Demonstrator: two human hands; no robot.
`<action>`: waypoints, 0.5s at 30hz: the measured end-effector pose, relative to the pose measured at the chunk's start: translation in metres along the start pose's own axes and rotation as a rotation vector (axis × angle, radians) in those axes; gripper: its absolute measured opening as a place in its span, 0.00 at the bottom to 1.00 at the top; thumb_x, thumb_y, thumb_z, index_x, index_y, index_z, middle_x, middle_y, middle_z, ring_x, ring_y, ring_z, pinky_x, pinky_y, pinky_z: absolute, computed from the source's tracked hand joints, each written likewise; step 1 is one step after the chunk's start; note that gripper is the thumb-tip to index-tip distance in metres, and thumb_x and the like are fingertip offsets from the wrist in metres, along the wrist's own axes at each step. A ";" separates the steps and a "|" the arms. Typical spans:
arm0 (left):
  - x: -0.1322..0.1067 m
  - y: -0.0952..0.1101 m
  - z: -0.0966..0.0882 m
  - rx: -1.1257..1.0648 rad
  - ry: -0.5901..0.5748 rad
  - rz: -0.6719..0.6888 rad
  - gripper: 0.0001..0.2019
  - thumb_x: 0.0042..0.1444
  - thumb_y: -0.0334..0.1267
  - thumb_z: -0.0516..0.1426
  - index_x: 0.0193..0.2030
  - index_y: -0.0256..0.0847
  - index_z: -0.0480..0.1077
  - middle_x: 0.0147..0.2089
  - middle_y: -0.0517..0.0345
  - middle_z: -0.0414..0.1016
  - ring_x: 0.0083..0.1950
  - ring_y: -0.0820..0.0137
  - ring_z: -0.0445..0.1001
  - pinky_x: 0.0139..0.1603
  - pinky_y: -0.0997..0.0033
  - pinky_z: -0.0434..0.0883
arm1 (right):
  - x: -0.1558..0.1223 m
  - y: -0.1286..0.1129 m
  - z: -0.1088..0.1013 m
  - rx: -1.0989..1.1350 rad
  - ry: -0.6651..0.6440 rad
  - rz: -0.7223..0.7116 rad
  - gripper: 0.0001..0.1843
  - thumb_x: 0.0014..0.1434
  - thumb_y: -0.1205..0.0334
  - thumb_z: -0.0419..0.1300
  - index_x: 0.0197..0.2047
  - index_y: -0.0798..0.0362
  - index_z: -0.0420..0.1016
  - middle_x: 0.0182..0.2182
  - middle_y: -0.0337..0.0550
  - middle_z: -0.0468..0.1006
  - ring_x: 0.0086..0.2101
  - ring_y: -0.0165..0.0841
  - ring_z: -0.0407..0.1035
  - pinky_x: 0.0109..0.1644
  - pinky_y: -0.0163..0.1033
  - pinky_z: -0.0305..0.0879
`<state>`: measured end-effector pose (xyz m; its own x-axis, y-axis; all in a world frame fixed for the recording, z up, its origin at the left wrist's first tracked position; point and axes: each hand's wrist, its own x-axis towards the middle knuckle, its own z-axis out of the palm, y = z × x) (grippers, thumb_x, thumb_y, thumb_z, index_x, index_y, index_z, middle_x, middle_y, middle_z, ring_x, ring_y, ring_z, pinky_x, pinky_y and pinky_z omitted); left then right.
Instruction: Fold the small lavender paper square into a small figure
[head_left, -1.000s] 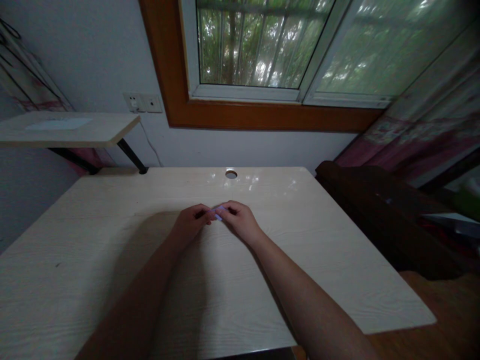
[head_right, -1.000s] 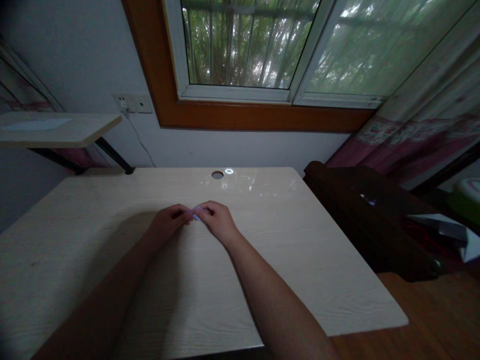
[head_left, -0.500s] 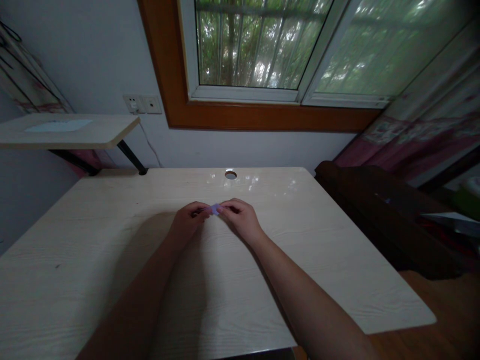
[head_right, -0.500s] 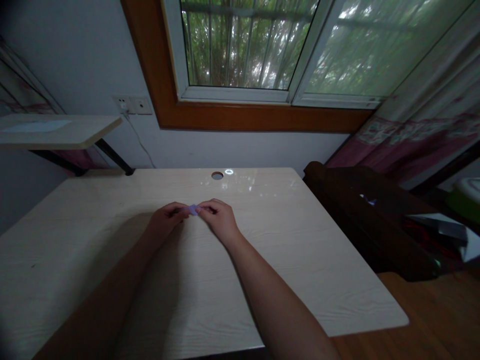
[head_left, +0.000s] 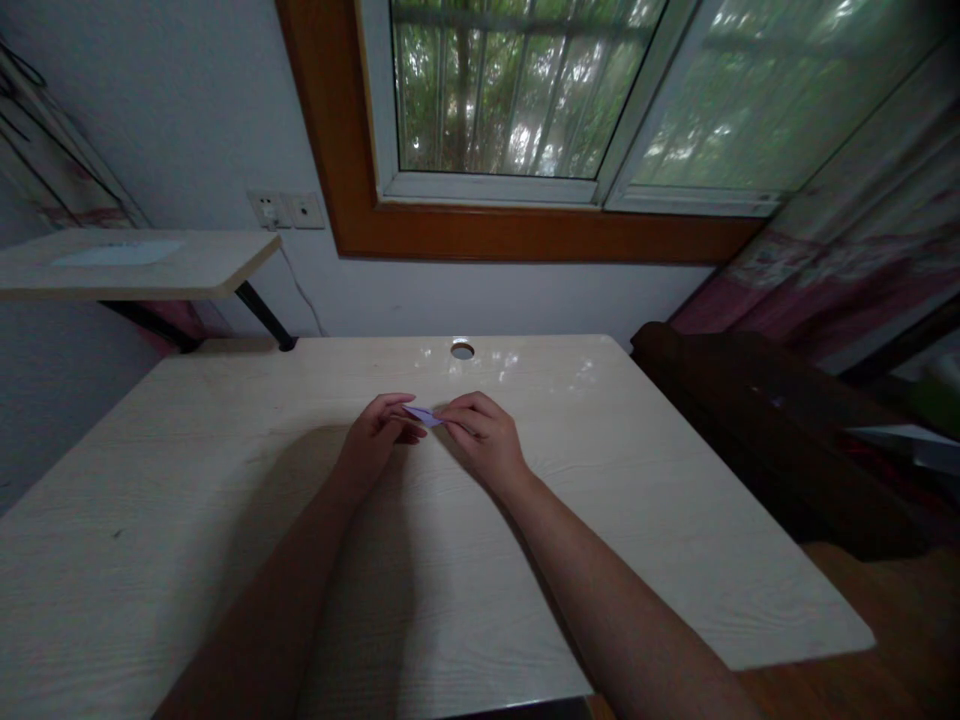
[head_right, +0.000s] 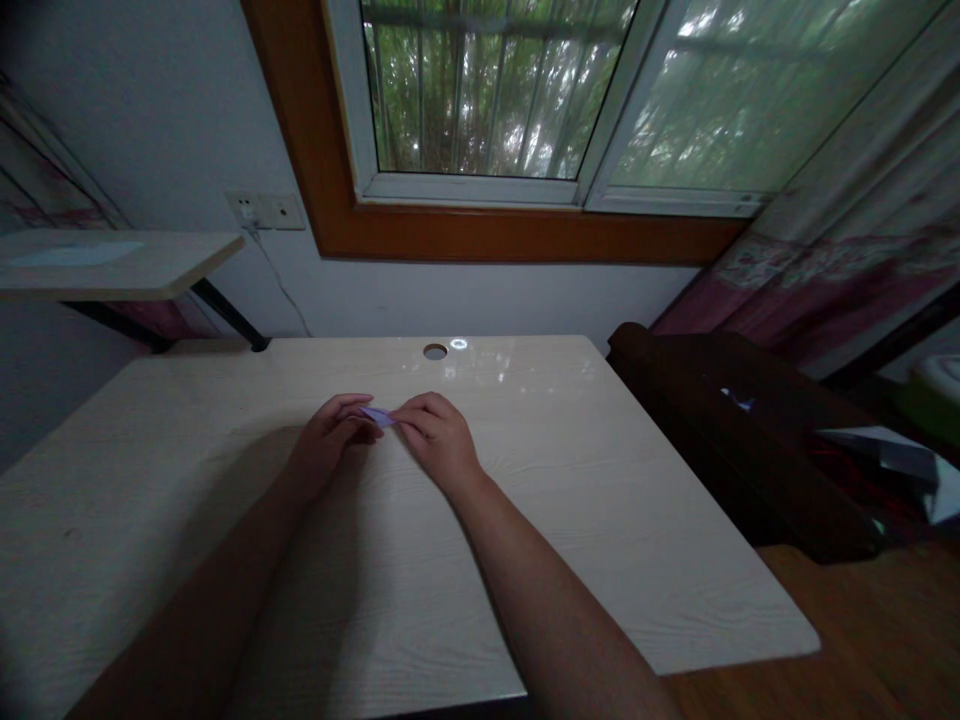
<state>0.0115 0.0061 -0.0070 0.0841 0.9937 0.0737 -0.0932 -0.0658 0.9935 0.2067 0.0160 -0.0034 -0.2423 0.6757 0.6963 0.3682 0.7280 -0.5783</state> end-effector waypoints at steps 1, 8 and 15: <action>-0.001 0.000 0.001 -0.084 -0.024 -0.033 0.18 0.57 0.41 0.57 0.53 0.40 0.66 0.38 0.56 0.79 0.35 0.67 0.80 0.39 0.65 0.76 | 0.000 0.001 0.000 -0.018 0.008 -0.023 0.10 0.62 0.66 0.60 0.42 0.47 0.82 0.36 0.45 0.78 0.38 0.34 0.72 0.42 0.40 0.70; -0.003 0.004 0.005 -0.145 -0.088 -0.095 0.22 0.57 0.48 0.59 0.54 0.39 0.64 0.30 0.57 0.78 0.29 0.68 0.78 0.32 0.69 0.75 | -0.001 0.007 0.000 -0.072 -0.048 -0.110 0.12 0.62 0.68 0.60 0.42 0.42 0.82 0.37 0.44 0.79 0.39 0.35 0.69 0.43 0.43 0.69; 0.000 0.004 0.005 0.069 0.020 -0.001 0.20 0.54 0.46 0.62 0.49 0.38 0.67 0.30 0.59 0.77 0.29 0.69 0.77 0.30 0.72 0.74 | 0.000 0.003 0.003 0.067 -0.002 0.075 0.12 0.64 0.67 0.57 0.44 0.46 0.81 0.38 0.45 0.78 0.41 0.34 0.72 0.47 0.42 0.70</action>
<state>0.0158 0.0057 -0.0027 0.0640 0.9953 0.0720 -0.0243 -0.0706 0.9972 0.2052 0.0189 -0.0064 -0.2186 0.7286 0.6491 0.3241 0.6817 -0.6560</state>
